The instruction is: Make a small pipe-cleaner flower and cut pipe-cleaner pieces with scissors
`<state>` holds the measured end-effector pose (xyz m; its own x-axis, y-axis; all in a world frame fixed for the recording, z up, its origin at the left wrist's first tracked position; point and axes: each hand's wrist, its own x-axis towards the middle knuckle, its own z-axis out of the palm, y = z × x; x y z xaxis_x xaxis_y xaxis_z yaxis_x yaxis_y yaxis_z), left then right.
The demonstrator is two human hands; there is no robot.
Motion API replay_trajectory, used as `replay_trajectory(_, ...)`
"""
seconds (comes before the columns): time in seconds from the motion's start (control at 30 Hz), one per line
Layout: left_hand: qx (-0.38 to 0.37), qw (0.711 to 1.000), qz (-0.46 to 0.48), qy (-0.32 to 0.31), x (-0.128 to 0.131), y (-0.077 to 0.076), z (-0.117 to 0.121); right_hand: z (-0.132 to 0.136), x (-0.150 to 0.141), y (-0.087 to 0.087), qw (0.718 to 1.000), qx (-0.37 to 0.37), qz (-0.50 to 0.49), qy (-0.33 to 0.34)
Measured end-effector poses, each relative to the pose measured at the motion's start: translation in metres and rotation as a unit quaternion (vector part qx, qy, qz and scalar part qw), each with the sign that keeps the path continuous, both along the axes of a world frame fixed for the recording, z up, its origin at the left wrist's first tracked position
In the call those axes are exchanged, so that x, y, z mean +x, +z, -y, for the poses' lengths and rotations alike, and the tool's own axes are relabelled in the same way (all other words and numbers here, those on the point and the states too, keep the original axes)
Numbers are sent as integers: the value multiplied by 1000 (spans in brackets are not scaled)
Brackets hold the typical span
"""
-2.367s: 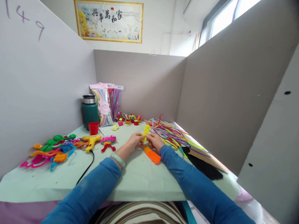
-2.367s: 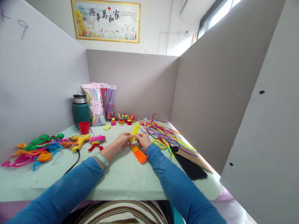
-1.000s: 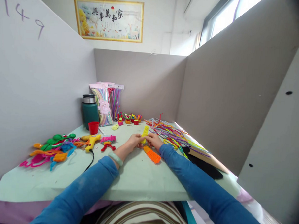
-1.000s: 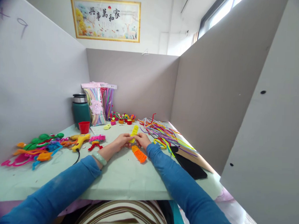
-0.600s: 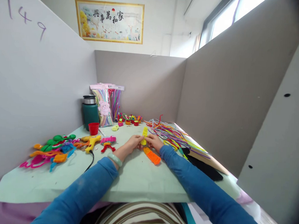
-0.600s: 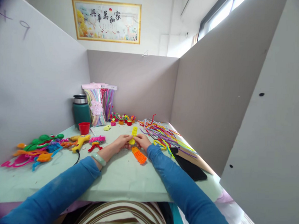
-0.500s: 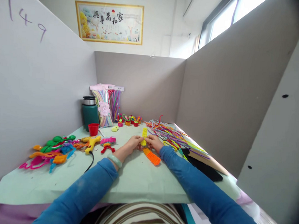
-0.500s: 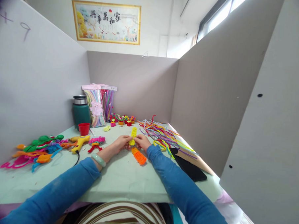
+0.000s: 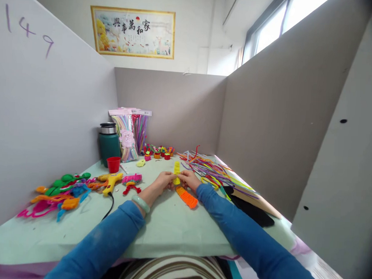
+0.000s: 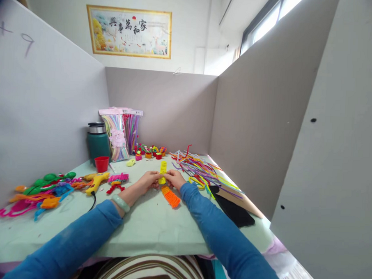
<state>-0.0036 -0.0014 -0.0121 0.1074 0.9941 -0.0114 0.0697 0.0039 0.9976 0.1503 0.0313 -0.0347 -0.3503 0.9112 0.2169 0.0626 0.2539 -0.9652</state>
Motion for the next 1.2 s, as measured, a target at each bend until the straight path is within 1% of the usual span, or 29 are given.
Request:
replay_trajectory(0.23,10,999,-34,-2,0,-5,-5,-2,-1,-3,1000,21,-13,-2)
replay_trajectory(0.33,15,999,-42,-9,-1,-5,-5,-1,-1,-2,1000,11,-12,-4)
replay_trajectory(0.47,14,999,-26,-25,-1,-2,-1,2,0,1,1000,-8,-30,1)
replay_trajectory(0.57,12,999,-21,-23,0,0,2,4,-1,3,999,-22,-44,-1)
replay_trajectory(0.67,12,999,-31,-24,0,0,2,5,-2,5,999,-24,-29,-8)
replay_trajectory(0.8,15,998,-52,-35,1,1,1,6,-3,5,1000,-5,10,-11)
replay_trajectory(0.9,22,997,-60,-35,1,1,1,6,-4,6,1000,4,21,-21)
replay_trajectory(1.1,32,998,-45,-28,2,0,5,6,-5,5,999,16,18,-23)
replay_trajectory(1.2,44,998,-28,-38,-1,0,7,5,-5,4,999,27,31,-19)
